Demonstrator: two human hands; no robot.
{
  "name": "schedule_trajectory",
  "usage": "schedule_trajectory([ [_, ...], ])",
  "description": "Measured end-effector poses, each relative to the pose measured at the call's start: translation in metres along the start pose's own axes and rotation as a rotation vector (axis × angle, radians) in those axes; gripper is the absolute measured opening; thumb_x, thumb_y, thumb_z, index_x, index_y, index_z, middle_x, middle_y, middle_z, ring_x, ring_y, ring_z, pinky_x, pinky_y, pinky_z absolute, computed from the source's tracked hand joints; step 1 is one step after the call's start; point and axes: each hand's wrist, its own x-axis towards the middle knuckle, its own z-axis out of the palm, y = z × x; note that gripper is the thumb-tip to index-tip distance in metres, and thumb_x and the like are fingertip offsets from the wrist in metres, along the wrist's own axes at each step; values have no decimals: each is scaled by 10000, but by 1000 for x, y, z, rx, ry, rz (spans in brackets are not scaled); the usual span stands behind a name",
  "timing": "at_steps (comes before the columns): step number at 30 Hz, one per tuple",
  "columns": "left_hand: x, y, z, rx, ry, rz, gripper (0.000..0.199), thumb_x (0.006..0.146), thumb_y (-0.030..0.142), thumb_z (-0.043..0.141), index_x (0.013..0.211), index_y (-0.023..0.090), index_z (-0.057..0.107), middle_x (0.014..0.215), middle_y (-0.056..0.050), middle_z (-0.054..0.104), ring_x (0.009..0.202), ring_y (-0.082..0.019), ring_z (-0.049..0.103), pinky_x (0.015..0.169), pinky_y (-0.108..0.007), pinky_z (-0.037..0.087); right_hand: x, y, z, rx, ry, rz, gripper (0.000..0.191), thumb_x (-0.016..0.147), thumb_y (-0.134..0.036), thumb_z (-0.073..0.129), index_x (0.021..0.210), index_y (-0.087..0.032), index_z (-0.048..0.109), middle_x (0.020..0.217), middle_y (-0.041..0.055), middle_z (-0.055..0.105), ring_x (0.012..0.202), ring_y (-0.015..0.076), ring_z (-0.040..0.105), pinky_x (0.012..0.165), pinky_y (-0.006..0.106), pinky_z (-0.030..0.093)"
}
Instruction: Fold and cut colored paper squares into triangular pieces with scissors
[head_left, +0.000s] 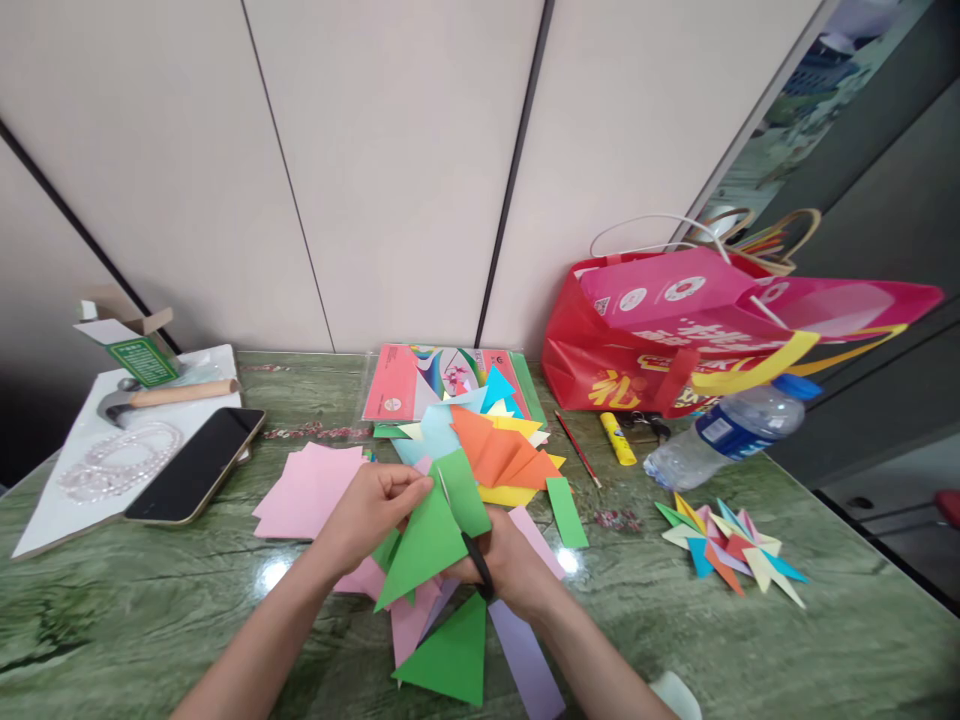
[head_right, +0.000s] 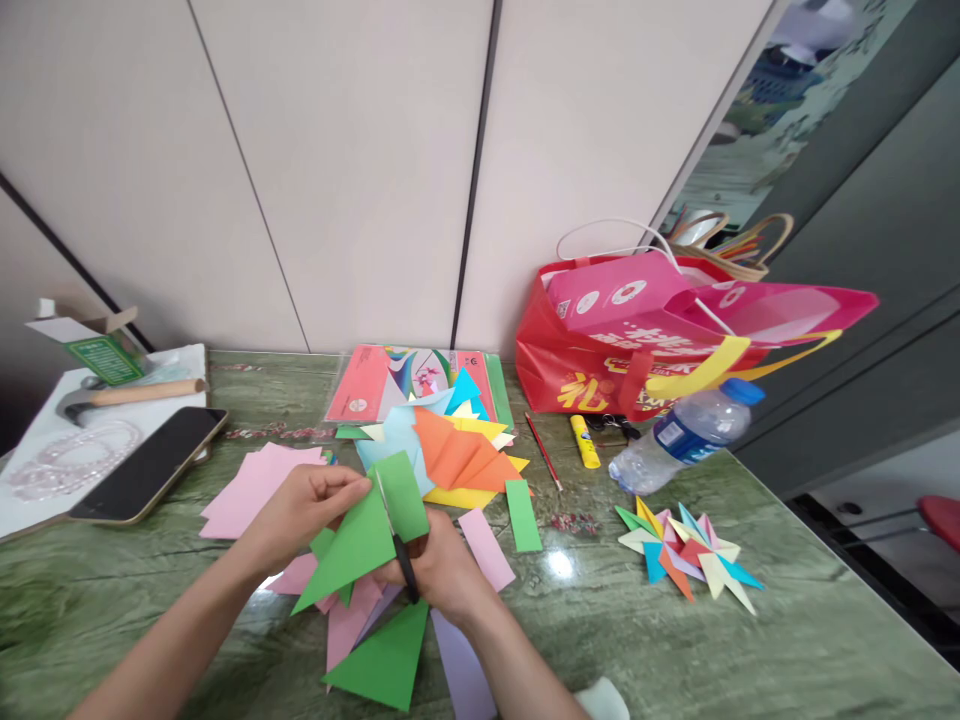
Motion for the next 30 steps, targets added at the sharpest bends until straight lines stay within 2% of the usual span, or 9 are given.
schedule_trajectory([
  [8,0,2,0,-4,-13,1,373,742,422,535,488,180,408,480,65,288,452,-83,277,427,-203,241,0,2,-1,-36,18,-21,201,557,-227,728,697,-147,609,658,-22,621,614,156,533,591,250,434],
  [17,-1,3,-1,2,-16,-5,386,743,447,532,496,181,399,489,63,283,457,-83,271,426,-201,240,0,2,0,-25,-5,-28,193,560,-238,706,716,-156,626,660,-20,614,618,161,521,619,271,441],
  [25,0,4,-1,7,-15,-7,355,756,405,522,507,173,420,487,64,295,458,-79,276,426,-196,234,-1,1,1,-7,44,33,219,509,-220,711,574,-162,509,530,-58,437,509,91,355,457,205,323],
  [30,-1,5,-1,0,-30,-12,351,766,406,516,519,171,429,493,62,323,461,-80,308,432,-194,260,-1,3,1,-35,31,12,171,548,-187,672,552,-164,502,474,-65,443,447,79,341,413,199,283],
])
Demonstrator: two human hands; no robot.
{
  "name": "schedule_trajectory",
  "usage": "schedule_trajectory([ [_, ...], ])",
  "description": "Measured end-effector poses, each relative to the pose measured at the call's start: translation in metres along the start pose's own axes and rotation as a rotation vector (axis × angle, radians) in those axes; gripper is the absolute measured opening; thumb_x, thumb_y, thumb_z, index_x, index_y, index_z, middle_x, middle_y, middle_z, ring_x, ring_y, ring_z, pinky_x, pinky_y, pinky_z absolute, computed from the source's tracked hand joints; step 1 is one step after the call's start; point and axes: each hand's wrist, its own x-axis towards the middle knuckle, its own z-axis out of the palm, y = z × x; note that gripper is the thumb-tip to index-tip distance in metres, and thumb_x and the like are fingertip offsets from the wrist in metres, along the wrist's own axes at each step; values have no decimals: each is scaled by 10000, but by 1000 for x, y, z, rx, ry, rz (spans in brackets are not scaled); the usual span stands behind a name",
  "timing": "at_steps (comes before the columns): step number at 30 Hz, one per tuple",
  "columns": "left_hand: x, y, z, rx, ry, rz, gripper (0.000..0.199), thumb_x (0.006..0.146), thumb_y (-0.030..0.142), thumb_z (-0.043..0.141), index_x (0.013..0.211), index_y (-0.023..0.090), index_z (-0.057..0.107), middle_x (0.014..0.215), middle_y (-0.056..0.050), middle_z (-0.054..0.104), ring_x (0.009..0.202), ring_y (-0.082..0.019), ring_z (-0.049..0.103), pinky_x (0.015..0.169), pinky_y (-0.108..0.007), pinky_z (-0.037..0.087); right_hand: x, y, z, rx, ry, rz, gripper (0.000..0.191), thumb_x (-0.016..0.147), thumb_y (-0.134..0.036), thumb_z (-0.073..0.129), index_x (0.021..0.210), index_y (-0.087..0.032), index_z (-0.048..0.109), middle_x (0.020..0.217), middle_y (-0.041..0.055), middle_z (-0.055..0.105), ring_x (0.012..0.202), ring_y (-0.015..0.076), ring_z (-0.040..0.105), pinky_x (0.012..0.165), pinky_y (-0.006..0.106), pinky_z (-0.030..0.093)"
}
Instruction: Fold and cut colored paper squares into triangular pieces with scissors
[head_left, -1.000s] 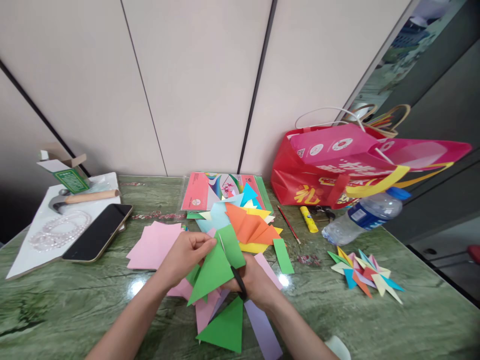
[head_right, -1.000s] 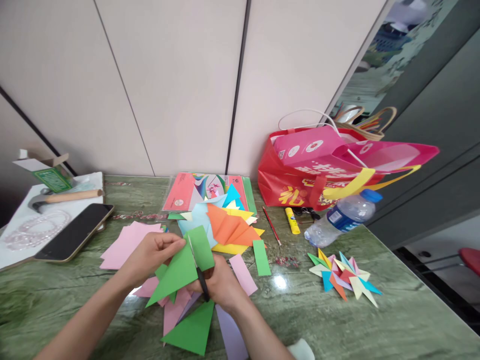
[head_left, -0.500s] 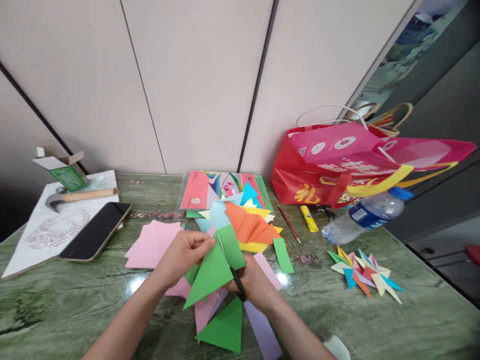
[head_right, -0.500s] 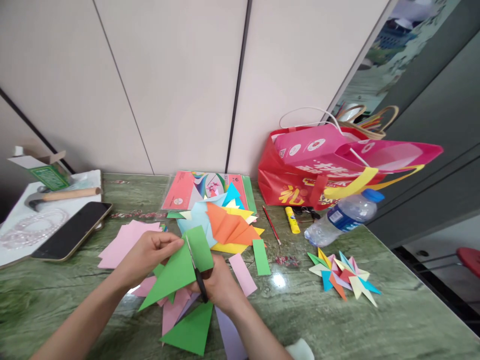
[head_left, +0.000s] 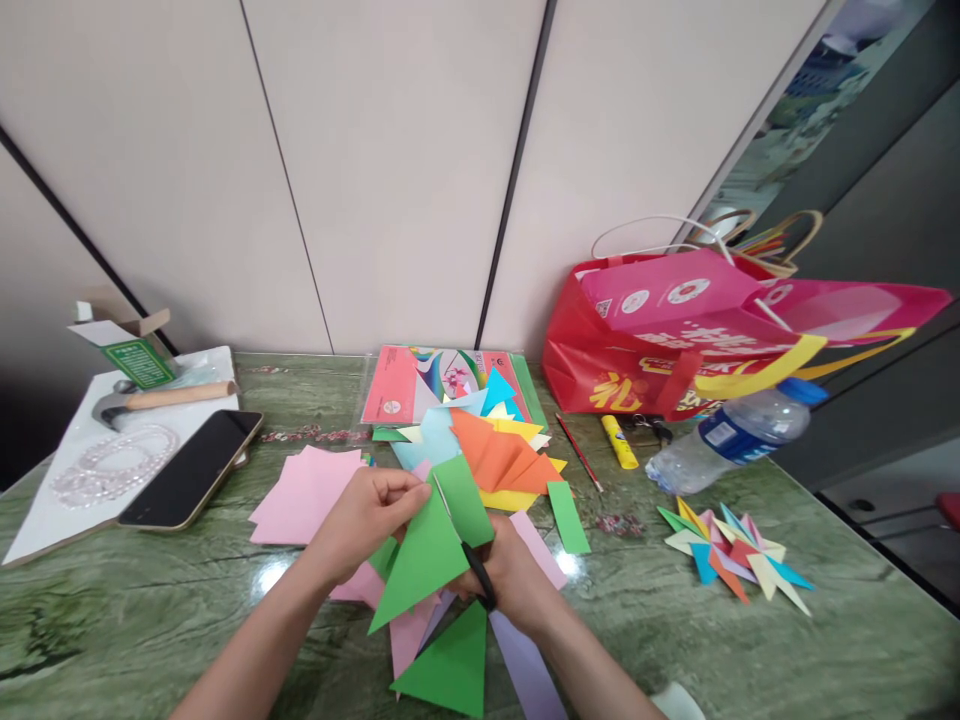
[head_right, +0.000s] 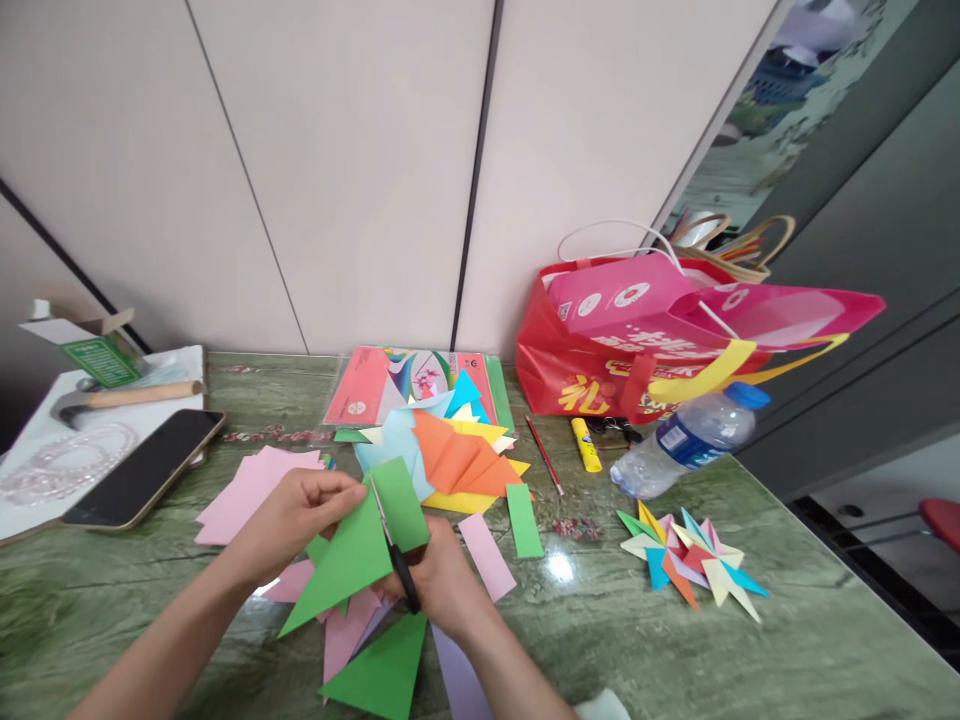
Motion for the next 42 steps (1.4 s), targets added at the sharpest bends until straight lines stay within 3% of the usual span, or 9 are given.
schedule_trajectory([
  [5,-2,0,-1,-14,-3,-1,379,793,438,481,529,181,390,494,70,322,455,-82,338,434,-190,295,0,0,0,-18,4,11,152,550,-180,669,544,-161,518,470,-63,465,435,83,373,418,203,305],
  [12,0,0,0,104,11,53,335,810,395,445,568,164,463,508,66,338,468,-87,386,443,-186,320,-1,2,0,-57,10,28,149,554,-182,671,548,-154,525,486,-55,504,456,93,405,440,204,331],
  [19,0,-1,0,143,-18,51,324,789,361,449,529,166,449,482,62,336,437,-93,424,426,-192,323,1,-5,5,-1,-9,-129,39,606,-138,655,608,-155,621,659,-20,624,655,162,521,630,251,430],
  [25,0,-2,0,146,-3,56,310,780,338,460,524,162,471,476,60,337,437,-92,423,424,-189,326,0,-6,5,19,-24,-127,41,618,-117,650,636,-154,649,672,-20,646,641,166,548,605,243,428],
  [33,0,-1,0,140,3,52,307,775,332,461,519,163,475,474,59,341,438,-91,426,424,-187,337,0,-4,4,1,-7,-112,26,614,-118,643,609,-140,632,619,-31,597,609,133,479,589,229,403],
  [42,-1,0,1,124,8,32,297,767,335,462,523,167,466,471,63,336,430,-89,425,419,-188,346,0,-2,4,-15,56,-5,117,579,-168,654,524,-145,554,437,-65,471,416,75,371,385,180,290],
])
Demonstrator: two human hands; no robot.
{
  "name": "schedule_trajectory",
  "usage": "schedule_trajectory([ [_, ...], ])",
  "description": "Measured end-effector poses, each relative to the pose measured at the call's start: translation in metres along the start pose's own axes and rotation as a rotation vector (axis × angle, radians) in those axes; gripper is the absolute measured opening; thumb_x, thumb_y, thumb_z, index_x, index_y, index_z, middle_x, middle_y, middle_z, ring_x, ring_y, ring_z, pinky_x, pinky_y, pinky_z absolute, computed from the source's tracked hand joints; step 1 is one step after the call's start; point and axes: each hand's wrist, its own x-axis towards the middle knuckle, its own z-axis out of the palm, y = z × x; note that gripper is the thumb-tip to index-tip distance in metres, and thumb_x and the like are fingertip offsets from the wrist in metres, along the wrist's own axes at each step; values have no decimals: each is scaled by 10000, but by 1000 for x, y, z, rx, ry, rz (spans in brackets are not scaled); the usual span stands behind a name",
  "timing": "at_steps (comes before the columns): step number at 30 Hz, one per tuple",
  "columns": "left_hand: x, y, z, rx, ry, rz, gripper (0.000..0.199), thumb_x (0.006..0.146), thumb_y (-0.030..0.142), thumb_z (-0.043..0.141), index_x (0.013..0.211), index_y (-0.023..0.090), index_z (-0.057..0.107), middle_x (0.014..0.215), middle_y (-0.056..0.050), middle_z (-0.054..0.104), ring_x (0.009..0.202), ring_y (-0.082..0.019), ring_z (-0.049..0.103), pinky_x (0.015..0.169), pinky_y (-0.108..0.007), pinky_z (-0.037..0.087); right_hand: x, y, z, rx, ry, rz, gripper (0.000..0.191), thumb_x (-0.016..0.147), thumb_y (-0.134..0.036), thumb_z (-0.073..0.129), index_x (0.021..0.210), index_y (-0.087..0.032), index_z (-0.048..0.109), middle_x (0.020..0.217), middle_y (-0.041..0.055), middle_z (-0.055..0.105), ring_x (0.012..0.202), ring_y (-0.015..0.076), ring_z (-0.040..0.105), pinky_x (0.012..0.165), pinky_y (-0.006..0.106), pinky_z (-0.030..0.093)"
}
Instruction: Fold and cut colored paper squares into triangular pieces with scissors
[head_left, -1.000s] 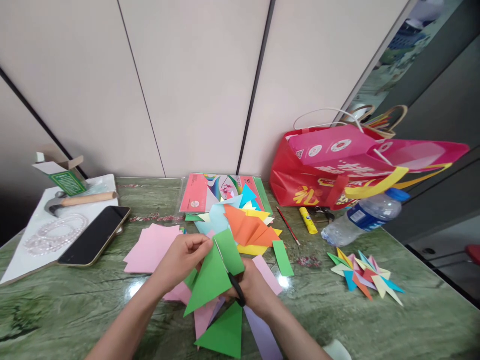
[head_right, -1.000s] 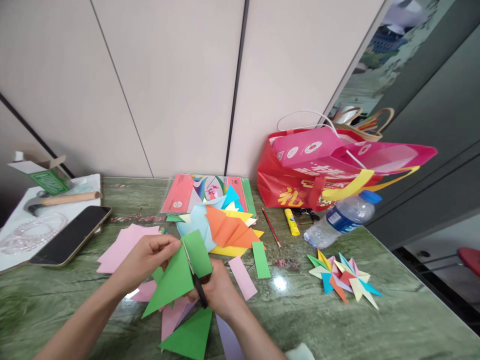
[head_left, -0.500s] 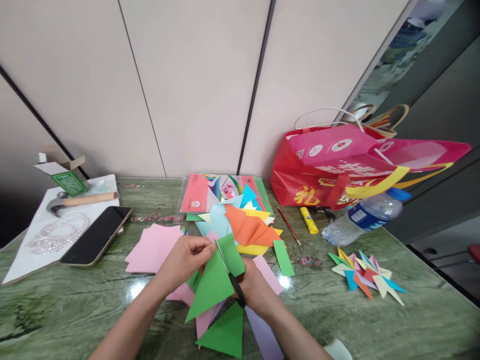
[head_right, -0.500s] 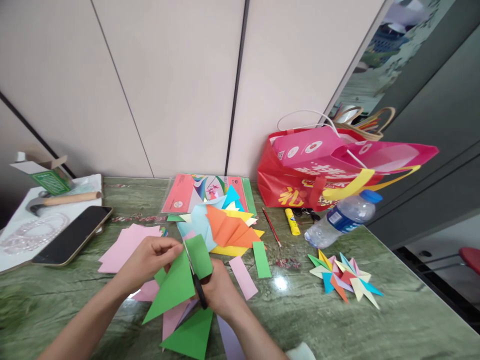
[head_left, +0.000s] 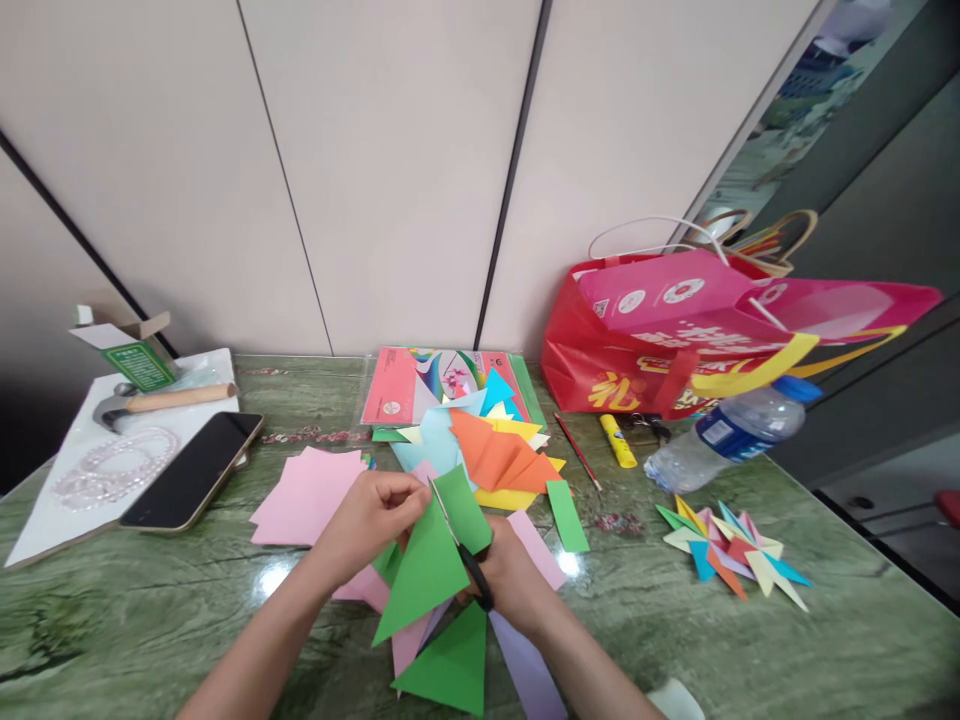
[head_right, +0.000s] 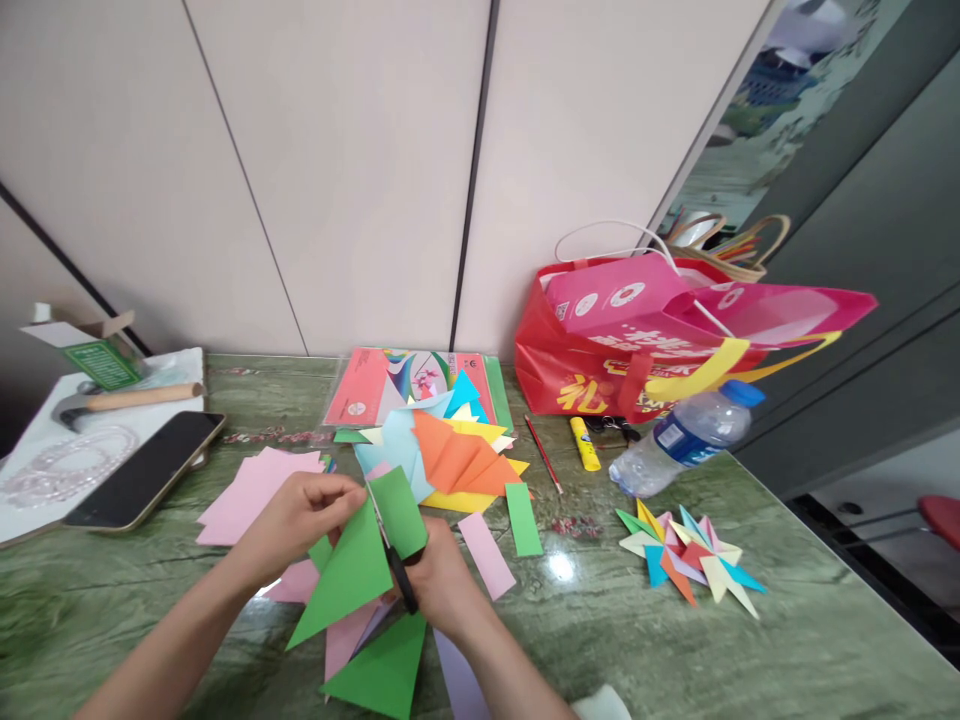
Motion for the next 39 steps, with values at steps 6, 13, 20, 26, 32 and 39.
schedule_trajectory([
  [6,2,0,2,-8,0,-12,303,769,357,452,532,169,465,479,62,356,430,-90,431,415,-191,353,2,2,2,15,71,36,198,572,-249,671,472,-148,534,386,-63,447,347,72,367,340,189,295],
  [13,2,-3,-2,-5,5,-39,334,775,397,457,522,180,439,458,69,363,410,-97,453,401,-193,353,8,9,-1,40,267,-46,217,577,-294,726,638,-146,579,406,-67,479,364,79,409,368,188,331],
  [20,6,-7,-5,38,37,-69,368,763,436,471,497,197,382,429,86,298,355,-96,418,359,-194,312,10,1,-12,287,738,-390,346,712,-363,644,976,-167,539,579,-41,578,532,120,544,571,255,463],
  [26,8,-13,-8,90,81,-67,333,741,422,502,533,163,524,441,67,366,388,-97,383,371,-198,270,12,-1,-12,528,685,-444,402,734,-428,600,1055,-203,509,803,17,667,775,172,631,833,370,469],
  [32,12,-20,-14,144,147,-35,272,717,378,530,609,151,635,575,-4,599,560,-162,521,508,-238,379,10,-1,-13,490,623,-480,428,759,-363,595,1143,-225,468,965,52,661,929,189,618,927,417,408],
  [39,14,-29,-13,258,186,3,212,715,331,532,714,182,682,614,-19,667,623,-216,590,573,-280,411,14,12,-17,265,666,-273,367,641,-329,718,926,-191,532,860,50,686,755,195,646,742,354,478],
])
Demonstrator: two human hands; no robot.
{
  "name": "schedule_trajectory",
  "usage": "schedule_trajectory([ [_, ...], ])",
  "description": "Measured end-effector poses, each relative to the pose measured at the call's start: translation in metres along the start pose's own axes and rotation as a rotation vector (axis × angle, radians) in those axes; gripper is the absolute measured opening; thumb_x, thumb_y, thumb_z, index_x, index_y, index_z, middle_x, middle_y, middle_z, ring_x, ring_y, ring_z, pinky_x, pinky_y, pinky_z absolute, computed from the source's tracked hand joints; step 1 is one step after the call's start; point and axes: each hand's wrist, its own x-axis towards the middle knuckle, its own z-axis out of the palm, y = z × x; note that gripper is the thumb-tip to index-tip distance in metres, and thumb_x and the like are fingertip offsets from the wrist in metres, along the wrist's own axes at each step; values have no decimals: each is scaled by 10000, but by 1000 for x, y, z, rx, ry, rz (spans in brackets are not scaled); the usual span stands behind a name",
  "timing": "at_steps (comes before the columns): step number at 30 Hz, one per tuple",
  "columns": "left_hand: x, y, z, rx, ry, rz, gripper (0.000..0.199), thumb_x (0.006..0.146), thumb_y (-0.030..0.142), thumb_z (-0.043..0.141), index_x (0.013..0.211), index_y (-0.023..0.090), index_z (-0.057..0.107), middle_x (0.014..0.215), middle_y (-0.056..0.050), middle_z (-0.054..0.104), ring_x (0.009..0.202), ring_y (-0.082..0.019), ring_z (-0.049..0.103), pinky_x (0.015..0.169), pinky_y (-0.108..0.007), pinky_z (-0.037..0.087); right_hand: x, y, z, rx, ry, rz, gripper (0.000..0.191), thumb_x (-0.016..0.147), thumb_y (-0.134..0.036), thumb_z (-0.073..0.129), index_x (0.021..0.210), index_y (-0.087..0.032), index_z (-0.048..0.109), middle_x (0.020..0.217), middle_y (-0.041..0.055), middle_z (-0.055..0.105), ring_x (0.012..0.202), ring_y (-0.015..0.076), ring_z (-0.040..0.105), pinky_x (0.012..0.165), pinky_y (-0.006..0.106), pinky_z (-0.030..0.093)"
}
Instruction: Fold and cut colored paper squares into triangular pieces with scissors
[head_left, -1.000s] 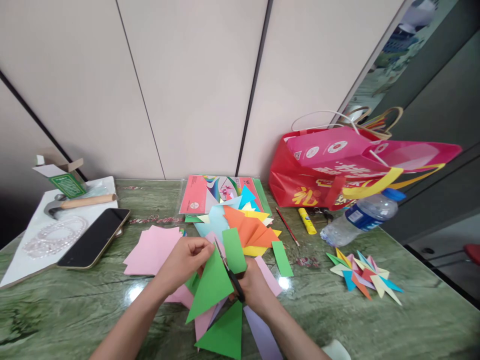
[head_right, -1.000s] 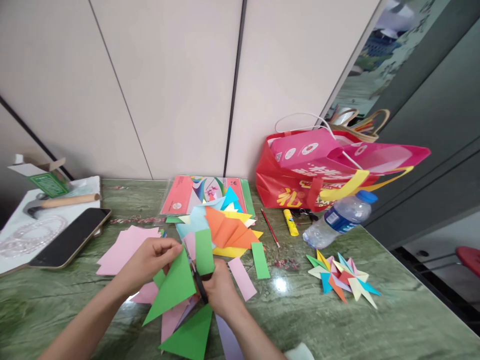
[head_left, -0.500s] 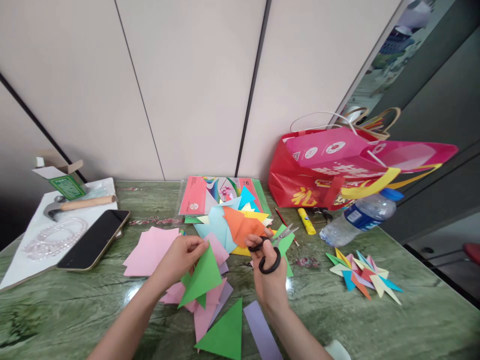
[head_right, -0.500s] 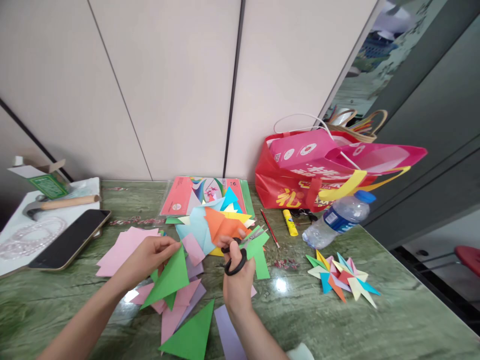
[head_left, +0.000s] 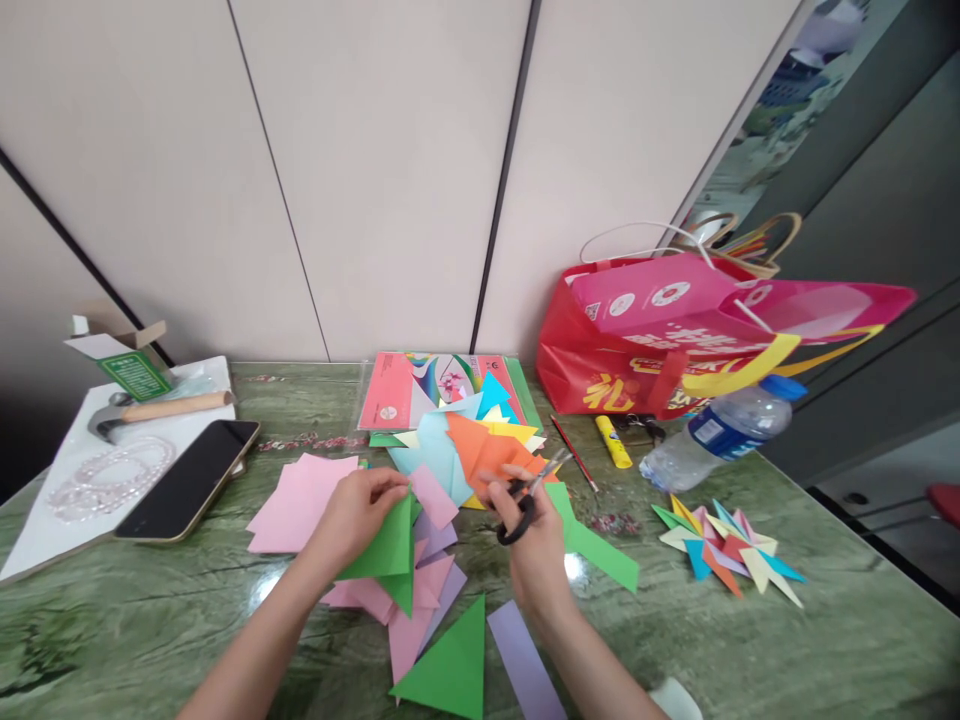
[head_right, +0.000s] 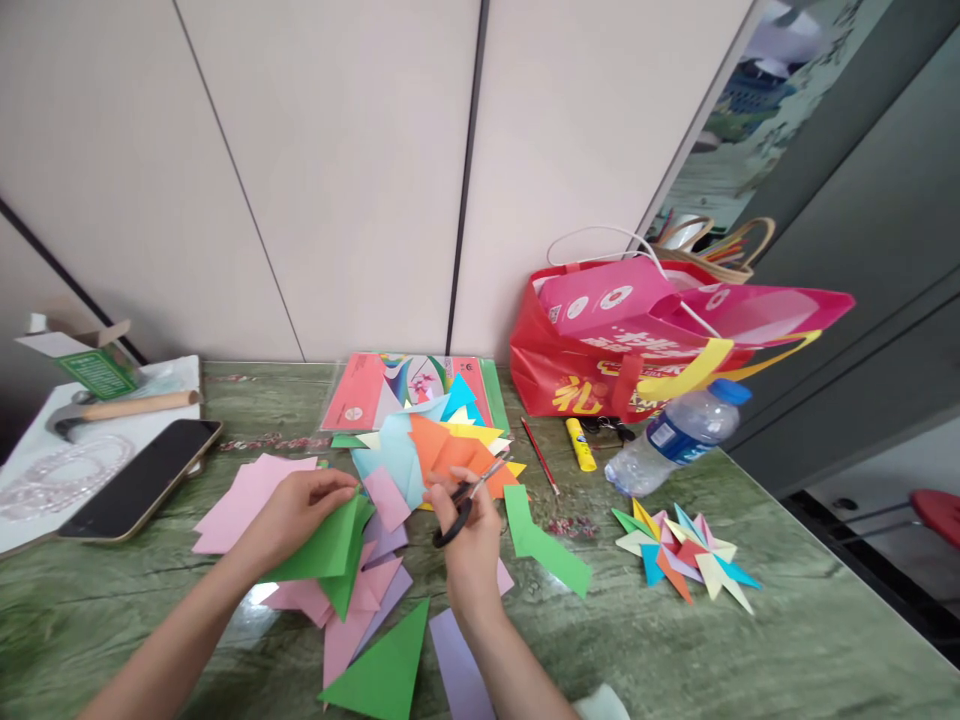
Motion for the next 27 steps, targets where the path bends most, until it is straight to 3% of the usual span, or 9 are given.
schedule_trajectory([
  [6,0,-8,1,117,89,6,208,733,285,504,818,221,683,676,-31,689,671,-245,608,607,-309,411,10,9,-8,-66,115,91,435,533,-305,772,899,-186,570,905,57,667,866,210,616,628,268,475],
  [14,-1,-4,3,105,115,26,252,733,293,486,883,187,658,854,-77,707,805,-258,630,723,-348,464,12,10,-11,-28,166,196,471,484,-283,805,884,-159,590,768,51,697,712,194,642,509,232,456],
  [27,-5,12,7,-146,64,-9,209,720,331,568,820,184,677,883,-74,713,863,-259,630,818,-373,460,11,3,-4,153,136,121,427,551,-278,771,914,-190,562,855,52,693,823,216,651,561,263,488],
])
